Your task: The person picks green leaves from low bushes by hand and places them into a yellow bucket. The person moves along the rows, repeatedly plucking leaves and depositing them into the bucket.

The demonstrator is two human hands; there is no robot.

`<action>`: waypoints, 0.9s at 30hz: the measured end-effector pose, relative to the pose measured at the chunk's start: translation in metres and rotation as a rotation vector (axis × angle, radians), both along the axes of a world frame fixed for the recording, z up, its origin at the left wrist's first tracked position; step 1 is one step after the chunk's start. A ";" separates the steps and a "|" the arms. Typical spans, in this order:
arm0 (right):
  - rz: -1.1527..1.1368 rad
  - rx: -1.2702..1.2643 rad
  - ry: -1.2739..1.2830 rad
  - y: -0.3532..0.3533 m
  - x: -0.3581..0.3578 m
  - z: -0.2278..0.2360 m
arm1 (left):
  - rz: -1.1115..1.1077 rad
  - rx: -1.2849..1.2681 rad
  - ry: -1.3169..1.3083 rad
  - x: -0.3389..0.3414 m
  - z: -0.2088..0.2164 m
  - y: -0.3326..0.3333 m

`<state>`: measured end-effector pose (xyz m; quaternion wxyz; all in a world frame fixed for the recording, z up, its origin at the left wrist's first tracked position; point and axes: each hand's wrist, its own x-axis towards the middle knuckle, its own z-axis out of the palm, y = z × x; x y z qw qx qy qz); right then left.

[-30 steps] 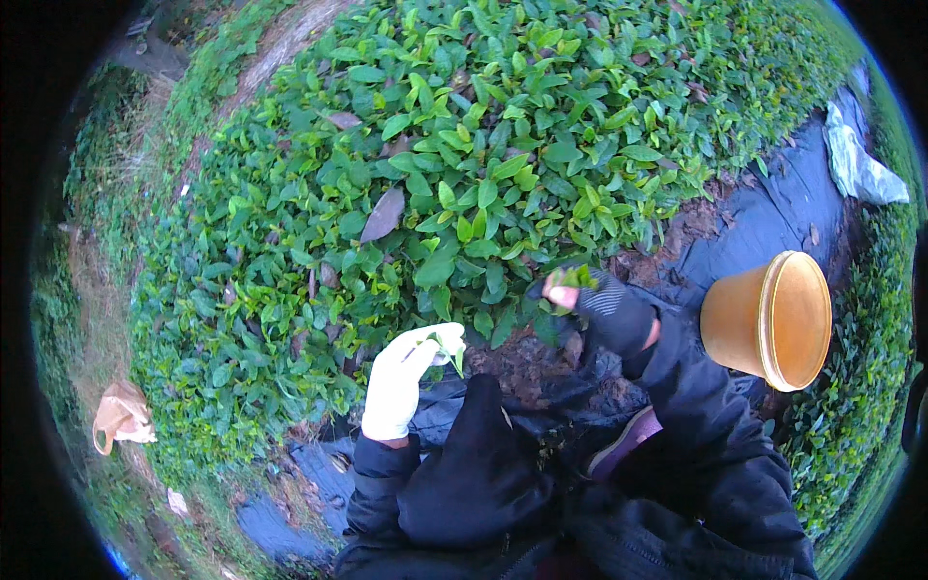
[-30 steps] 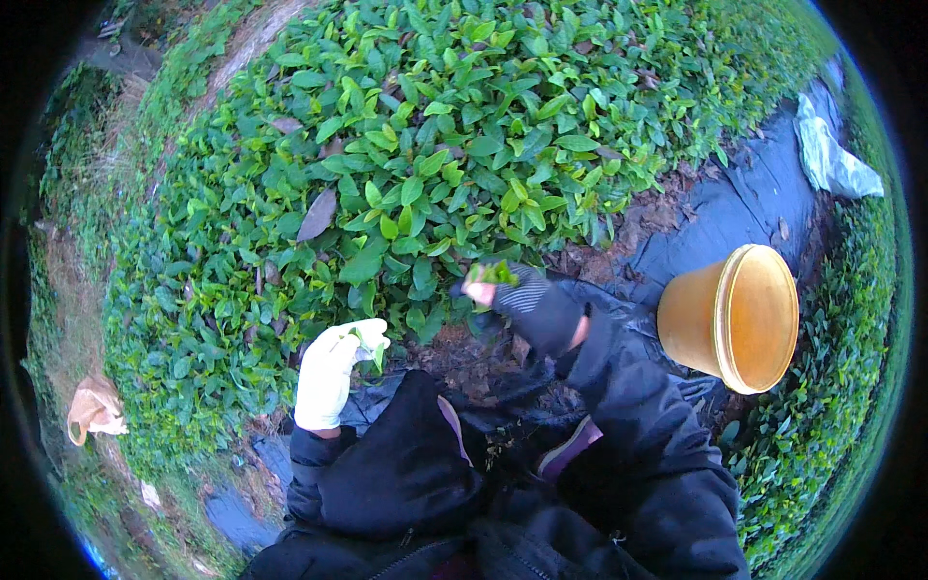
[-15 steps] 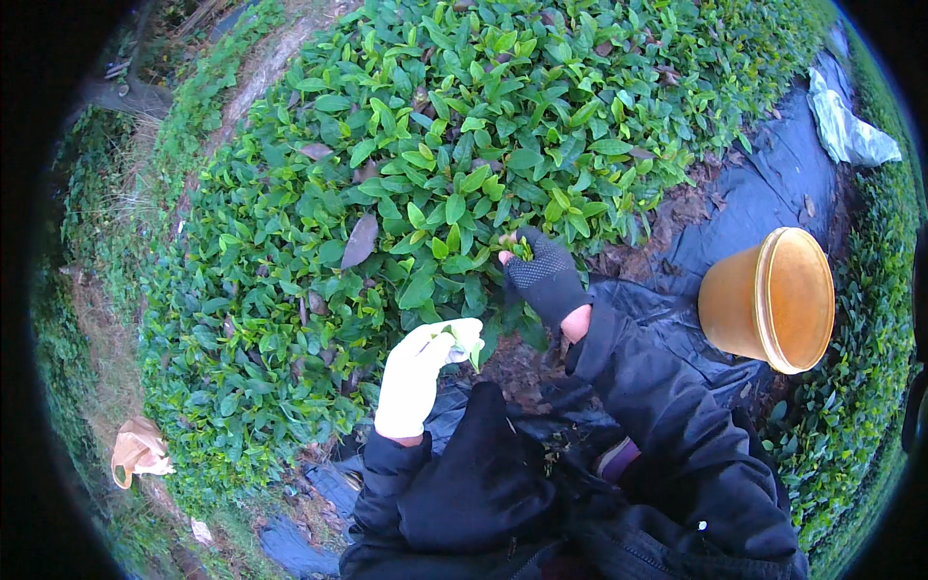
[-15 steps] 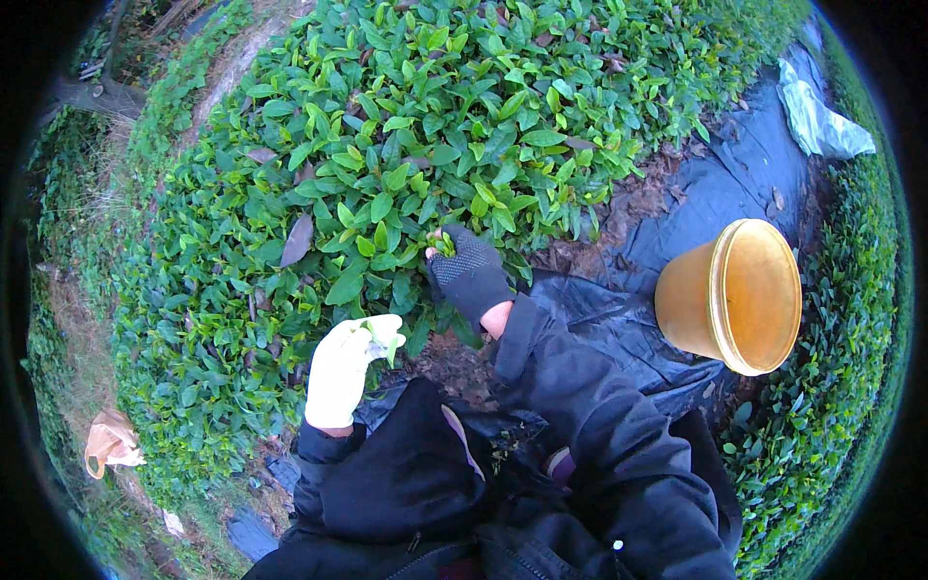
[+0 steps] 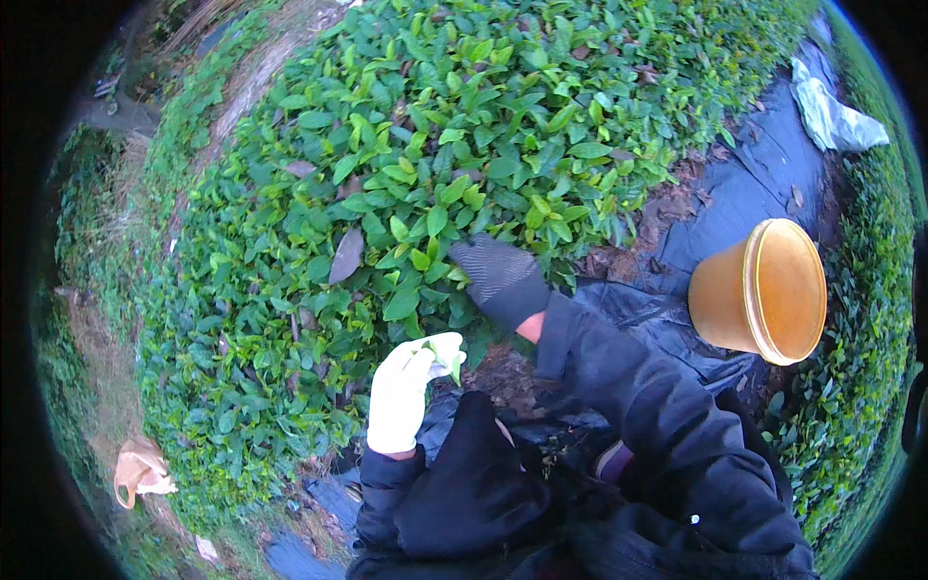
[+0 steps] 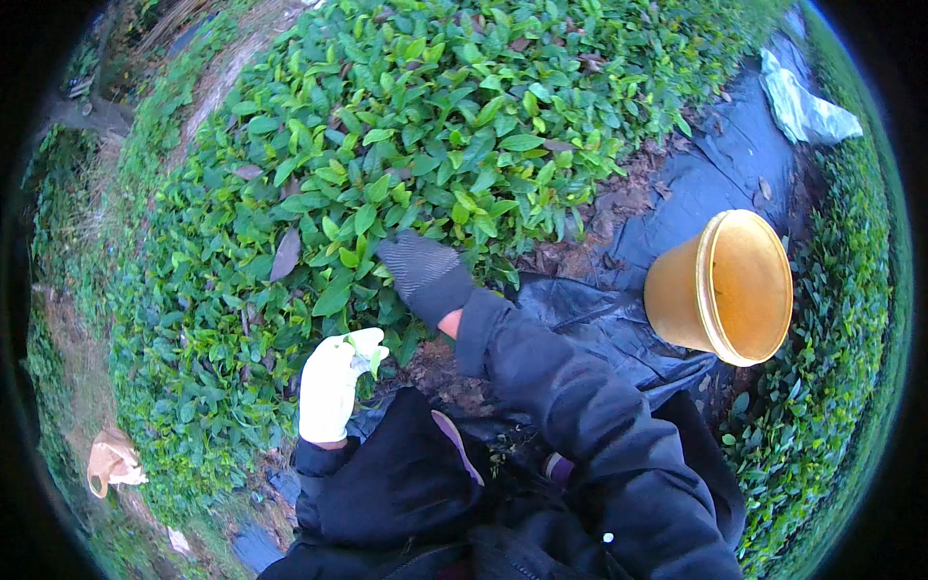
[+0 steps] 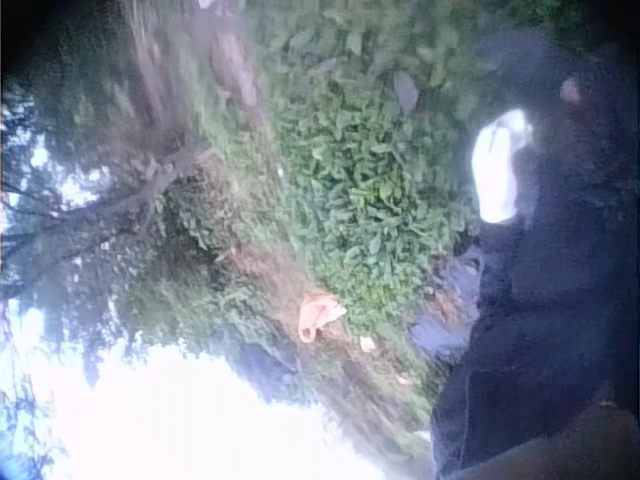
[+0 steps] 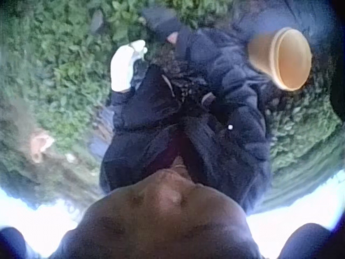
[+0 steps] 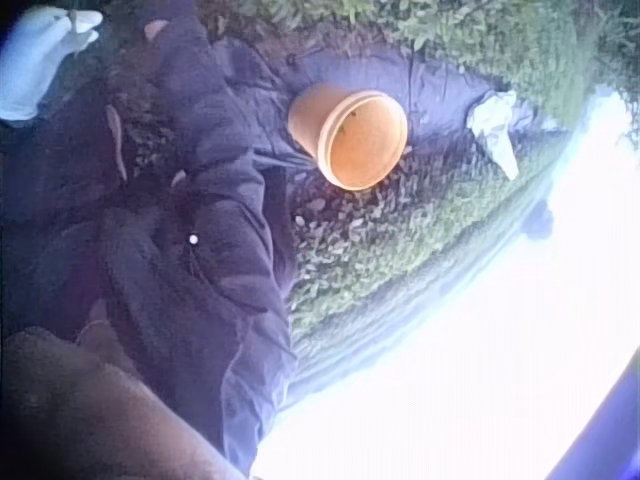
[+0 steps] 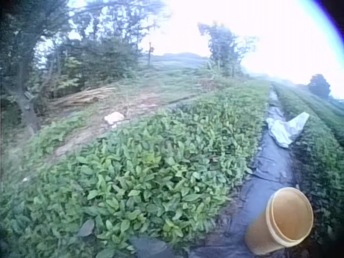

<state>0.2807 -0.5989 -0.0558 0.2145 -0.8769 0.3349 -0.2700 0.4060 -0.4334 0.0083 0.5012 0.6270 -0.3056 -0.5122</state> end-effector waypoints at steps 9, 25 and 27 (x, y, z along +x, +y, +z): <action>-0.067 0.029 0.024 -0.006 -0.042 -0.005 | 0.036 -0.054 0.157 0.000 0.001 -0.001; -0.118 1.073 -0.214 0.001 -0.071 -0.043 | -0.024 0.016 0.179 -0.006 -0.001 -0.015; -0.099 1.006 -0.305 0.007 -0.073 -0.042 | -0.030 0.044 0.137 -0.005 0.001 -0.015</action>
